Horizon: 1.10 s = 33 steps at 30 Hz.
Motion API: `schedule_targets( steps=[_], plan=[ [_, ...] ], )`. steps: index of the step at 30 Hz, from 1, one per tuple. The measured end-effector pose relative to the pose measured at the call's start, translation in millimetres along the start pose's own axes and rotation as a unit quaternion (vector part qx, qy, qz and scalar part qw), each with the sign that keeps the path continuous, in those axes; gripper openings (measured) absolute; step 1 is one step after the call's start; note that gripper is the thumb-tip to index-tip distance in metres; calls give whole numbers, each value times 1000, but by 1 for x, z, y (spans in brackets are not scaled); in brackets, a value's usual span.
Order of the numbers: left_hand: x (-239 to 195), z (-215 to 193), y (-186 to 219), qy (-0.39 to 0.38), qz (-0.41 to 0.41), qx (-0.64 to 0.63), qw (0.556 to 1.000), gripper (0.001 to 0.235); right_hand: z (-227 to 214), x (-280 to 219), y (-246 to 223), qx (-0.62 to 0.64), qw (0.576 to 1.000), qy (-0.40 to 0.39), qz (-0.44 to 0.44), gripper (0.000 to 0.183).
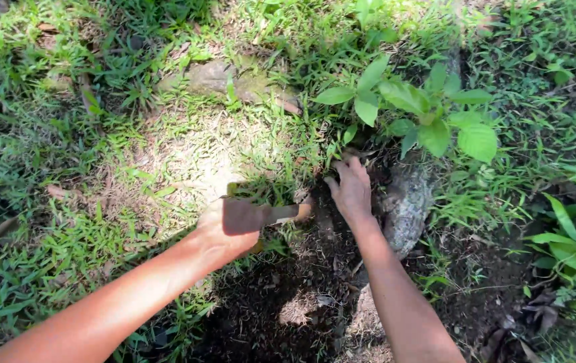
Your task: Digging into soil and clearing tree roots using a wooden stick and pruning shears.
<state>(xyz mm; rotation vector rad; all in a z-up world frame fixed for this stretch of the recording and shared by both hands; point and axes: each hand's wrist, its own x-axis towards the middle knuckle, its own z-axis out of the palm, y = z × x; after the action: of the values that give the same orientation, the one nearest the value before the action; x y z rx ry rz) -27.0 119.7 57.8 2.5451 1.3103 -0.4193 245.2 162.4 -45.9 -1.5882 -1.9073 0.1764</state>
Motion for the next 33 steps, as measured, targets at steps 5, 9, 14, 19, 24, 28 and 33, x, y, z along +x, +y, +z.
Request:
schedule_targets(
  steps=[5, 9, 14, 19, 24, 28, 33],
  plan=[
    [-33, -12, -8, -40, -96, -99, 990, 31, 26, -5, 42, -6, 994, -68, 84, 21],
    [-43, -5, -15, 28, -59, -58, 996, 32, 17, 16, 63, -47, 992, -114, 32, 22],
    [-60, -14, -13, 66, -18, -62, 996, 32, -27, 29, 29, -18, 948, -209, 241, 25],
    [-79, -23, -5, 136, 19, -71, 988, 33, -51, -2, 70, 85, 957, -86, 263, 25],
    [-74, -51, 9, 100, 8, -76, 992, 36, -84, -67, 104, 311, 909, -45, 274, 28],
    [-76, -50, 24, 21, -17, -26, 999, 25, -120, -142, 127, 222, 903, -173, 323, 36],
    [-90, -54, 49, 21, -13, -27, 999, 29, -173, -198, 126, -210, 908, -152, 329, 47]
  ],
)
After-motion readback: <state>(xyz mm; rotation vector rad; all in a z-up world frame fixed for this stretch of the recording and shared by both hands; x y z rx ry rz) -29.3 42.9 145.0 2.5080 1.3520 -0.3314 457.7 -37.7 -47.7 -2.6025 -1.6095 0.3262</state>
